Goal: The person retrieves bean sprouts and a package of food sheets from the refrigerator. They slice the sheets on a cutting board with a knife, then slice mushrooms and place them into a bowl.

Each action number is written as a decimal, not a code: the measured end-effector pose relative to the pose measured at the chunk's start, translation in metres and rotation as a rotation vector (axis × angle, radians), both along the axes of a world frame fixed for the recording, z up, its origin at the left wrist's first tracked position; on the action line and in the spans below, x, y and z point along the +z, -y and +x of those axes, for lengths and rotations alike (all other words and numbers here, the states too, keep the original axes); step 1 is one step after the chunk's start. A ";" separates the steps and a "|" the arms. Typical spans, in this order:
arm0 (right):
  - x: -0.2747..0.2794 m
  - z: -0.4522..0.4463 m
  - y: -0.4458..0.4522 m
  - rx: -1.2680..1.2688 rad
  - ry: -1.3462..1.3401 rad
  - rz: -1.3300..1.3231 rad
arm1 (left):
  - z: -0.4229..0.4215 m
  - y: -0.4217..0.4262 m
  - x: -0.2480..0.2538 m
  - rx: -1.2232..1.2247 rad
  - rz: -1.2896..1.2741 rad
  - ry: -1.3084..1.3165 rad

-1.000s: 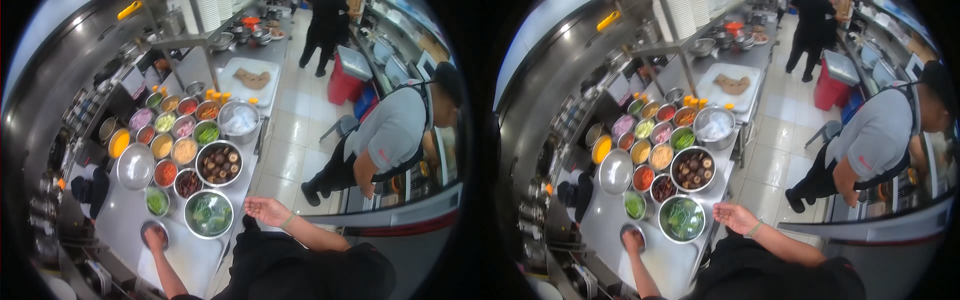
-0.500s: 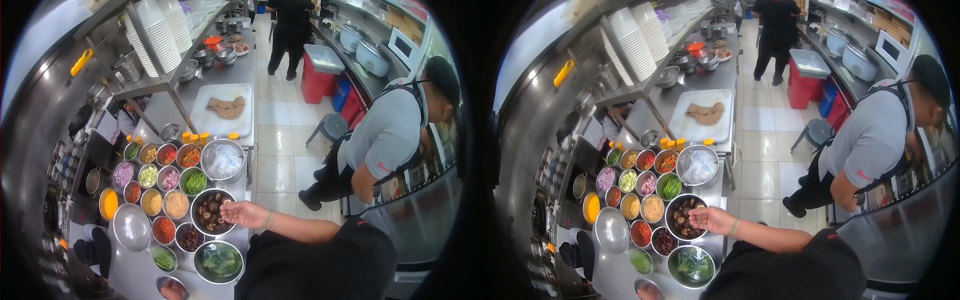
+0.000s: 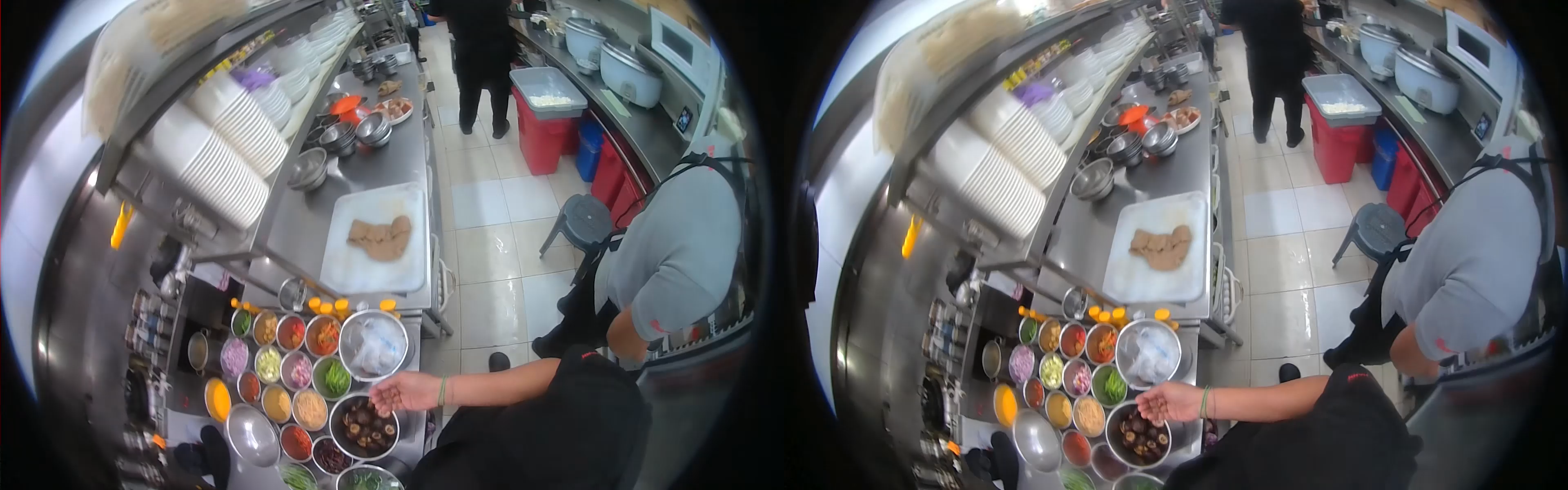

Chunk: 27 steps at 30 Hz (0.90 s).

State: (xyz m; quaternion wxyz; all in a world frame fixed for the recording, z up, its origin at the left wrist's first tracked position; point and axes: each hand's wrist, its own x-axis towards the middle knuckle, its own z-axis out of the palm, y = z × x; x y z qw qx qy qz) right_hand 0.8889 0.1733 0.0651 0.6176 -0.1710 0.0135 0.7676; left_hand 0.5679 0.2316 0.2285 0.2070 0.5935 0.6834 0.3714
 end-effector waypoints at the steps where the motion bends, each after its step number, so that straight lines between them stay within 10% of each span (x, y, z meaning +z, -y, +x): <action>1: 0.009 0.008 0.001 0.037 0.032 -0.071 | 0.033 0.009 0.006 -0.079 -0.018 0.021; 10: 0.017 0.122 0.027 -0.066 0.027 -0.261 | 0.312 0.035 -0.096 -0.830 0.015 0.361; 27: -0.003 0.363 0.034 -0.563 -0.030 -0.279 | 0.603 0.020 -0.099 -1.277 0.108 0.227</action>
